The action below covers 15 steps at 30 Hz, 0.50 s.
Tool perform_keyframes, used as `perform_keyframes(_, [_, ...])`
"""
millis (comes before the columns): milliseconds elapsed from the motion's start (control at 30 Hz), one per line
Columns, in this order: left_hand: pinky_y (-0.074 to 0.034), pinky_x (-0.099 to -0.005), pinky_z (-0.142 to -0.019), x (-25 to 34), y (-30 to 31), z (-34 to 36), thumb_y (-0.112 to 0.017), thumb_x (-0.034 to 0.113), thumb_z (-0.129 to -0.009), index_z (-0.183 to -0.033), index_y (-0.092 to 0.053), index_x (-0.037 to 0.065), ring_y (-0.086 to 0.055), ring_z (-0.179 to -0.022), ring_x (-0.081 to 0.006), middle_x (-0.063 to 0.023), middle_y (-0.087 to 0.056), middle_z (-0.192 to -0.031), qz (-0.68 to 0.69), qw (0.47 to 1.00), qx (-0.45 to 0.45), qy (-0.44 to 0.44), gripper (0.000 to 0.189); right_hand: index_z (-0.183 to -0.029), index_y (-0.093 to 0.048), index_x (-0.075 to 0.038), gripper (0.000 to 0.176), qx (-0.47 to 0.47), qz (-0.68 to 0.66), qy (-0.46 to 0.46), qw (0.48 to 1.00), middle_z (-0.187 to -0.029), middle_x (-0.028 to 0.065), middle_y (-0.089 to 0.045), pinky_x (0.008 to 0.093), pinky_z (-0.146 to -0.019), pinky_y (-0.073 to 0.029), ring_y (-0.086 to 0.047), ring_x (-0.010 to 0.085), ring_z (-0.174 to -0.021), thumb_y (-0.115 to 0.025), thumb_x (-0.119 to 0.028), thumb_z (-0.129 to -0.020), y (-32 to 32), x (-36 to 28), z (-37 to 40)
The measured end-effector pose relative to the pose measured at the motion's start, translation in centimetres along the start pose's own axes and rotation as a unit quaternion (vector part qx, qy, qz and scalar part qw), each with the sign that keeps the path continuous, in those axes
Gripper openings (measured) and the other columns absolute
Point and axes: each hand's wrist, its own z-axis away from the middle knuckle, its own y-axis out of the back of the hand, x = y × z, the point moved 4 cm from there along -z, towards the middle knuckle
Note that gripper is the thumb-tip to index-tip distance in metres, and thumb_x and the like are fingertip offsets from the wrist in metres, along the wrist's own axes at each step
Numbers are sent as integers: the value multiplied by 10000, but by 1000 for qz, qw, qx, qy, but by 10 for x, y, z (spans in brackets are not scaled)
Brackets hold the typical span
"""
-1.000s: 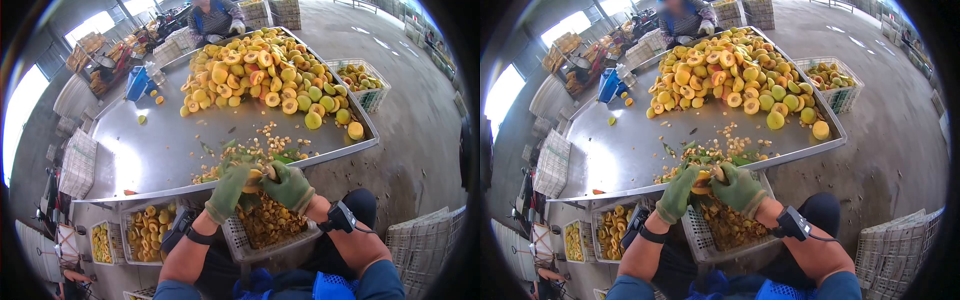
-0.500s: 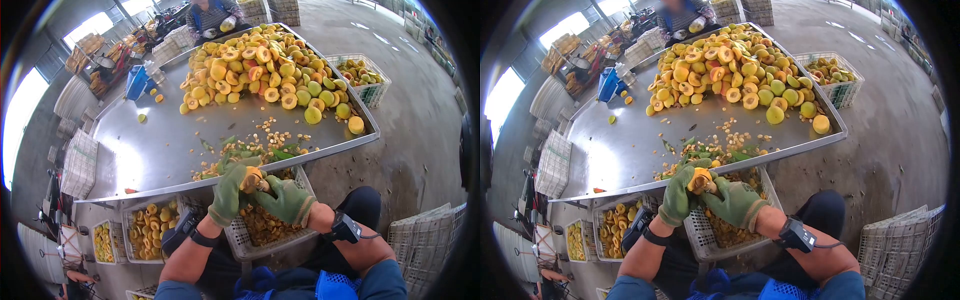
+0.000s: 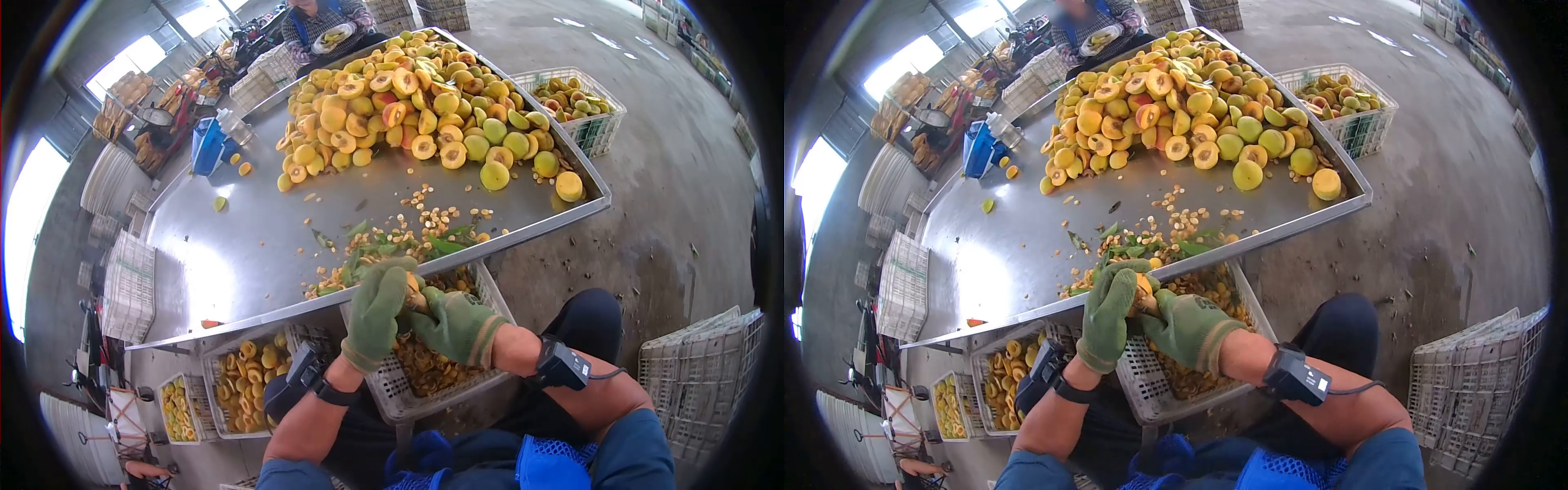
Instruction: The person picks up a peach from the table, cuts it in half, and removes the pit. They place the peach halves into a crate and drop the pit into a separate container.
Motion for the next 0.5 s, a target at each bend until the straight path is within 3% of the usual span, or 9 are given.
perform_keyframes(100, [-534, -294, -904, 3, 2, -1, -446, 245, -1105, -1265, -613, 2, -644, -1026, -152, -94, -658, -1151, -43, 998, 9, -53, 336, -1073, -665, 18, 329, -22, -46, -14, 999, -905, 269, -701, 484, -754, -532, -681, 451, -859, -616, -296, -986, -2, -2, -3])
perform_keyframes(167, [-534, -304, -908, 2, 0, 0, -446, 237, -1106, -1268, -608, 2, -646, -1024, -154, -97, -659, -1154, 5, 999, 15, -40, 328, -1045, -678, 21, 340, -38, -94, -21, 995, -893, 249, -711, 466, -757, -531, -694, 411, -816, -611, -308, -992, -5, -2, -5])
perform_keyframes(367, [-538, -327, -906, -2, -2, 4, -459, 222, -1101, -1260, -601, 0, -652, -1026, -174, -103, -662, -1154, 53, 998, 18, -25, 307, -991, -686, 17, 453, -146, -218, -141, 955, -745, 92, -671, 357, -597, -517, -625, 174, -640, -583, -424, -1014, -8, -3, -2])
perform_keyframes(500, [-543, -324, -896, -1, -3, 4, -463, 213, -1097, -1254, -605, 2, -659, -1009, -174, -109, -665, -1157, 56, 998, 28, -19, 299, -937, -671, 3, 483, -192, -231, -209, 931, -689, 52, -615, 333, -490, -482, -589, 153, -555, -587, -468, -998, 1, -15, 3])
